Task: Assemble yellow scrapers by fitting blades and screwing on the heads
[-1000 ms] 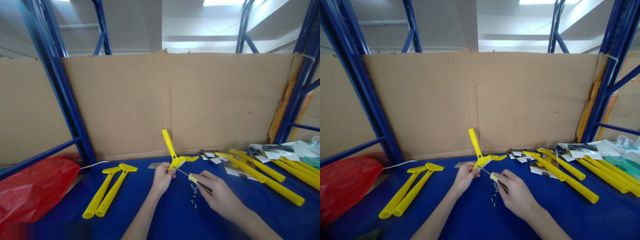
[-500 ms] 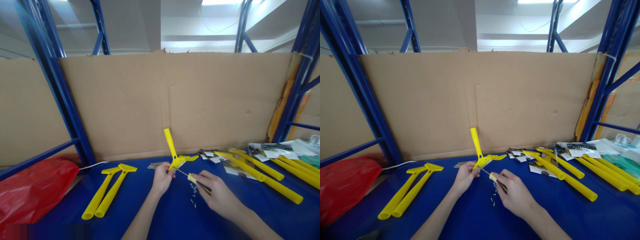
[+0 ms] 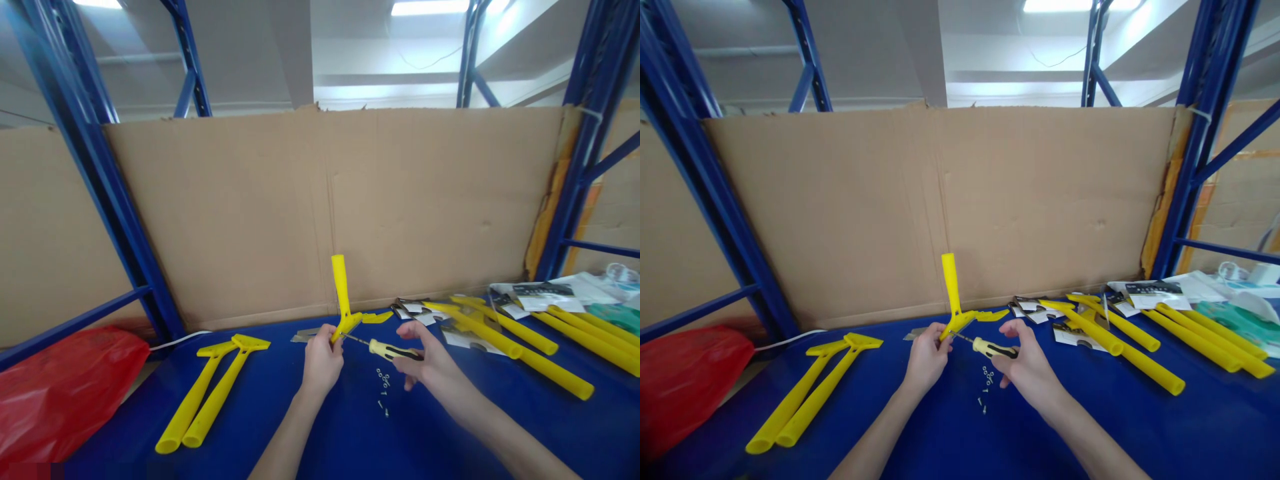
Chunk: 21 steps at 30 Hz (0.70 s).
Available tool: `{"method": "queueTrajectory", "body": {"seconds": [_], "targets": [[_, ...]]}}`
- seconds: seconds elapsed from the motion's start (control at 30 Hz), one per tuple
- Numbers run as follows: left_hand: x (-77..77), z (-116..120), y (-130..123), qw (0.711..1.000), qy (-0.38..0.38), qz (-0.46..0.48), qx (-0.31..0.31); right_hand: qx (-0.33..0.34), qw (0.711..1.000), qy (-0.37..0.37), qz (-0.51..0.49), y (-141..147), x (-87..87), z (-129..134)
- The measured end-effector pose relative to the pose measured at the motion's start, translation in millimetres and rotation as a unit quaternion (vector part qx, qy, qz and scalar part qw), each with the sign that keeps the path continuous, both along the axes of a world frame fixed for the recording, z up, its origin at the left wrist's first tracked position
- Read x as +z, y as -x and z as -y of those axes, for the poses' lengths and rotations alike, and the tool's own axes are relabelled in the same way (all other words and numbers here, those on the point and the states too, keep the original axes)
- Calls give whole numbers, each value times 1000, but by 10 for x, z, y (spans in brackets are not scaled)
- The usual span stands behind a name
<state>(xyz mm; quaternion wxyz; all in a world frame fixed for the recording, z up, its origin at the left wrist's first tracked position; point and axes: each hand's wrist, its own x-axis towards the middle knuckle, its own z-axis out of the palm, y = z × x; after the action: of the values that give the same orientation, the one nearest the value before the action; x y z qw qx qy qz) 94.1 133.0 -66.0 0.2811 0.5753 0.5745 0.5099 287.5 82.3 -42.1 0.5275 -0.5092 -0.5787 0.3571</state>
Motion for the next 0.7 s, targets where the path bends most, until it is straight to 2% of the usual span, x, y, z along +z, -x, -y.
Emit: {"method": "queueTrajectory", "body": {"seconds": [0.1, 0.17, 0.23, 0.33, 0.4, 0.5, 0.6, 0.7], "targets": [[-2, -1, 16, 1000, -9, -6, 7, 20, 998, 11, -52, -16, 53, 3], [-6, 15, 20, 999, -27, -37, 10, 5, 998, 25, -59, -16, 115, 20], [-10, 37, 18, 994, -50, -95, 11, -26, 999, 23, -19, 0, 173, 59], [-16, 55, 19, 983, -70, -172, 19, -55, 997, -37, 46, 36, 205, 133], [-20, 46, 30, 983, -62, -173, 27, -44, 996, -61, 42, 53, 183, 159], [-19, 17, 53, 988, -43, -141, 36, -12, 996, -49, 67, 53, 125, 141], [-9, -2, 66, 989, -37, -133, 44, -33, 993, -41, 108, 46, 91, 108], [2, -2, 68, 989, -28, -133, 60, -37, 996, -27, 78, 49, 91, 108]]}}
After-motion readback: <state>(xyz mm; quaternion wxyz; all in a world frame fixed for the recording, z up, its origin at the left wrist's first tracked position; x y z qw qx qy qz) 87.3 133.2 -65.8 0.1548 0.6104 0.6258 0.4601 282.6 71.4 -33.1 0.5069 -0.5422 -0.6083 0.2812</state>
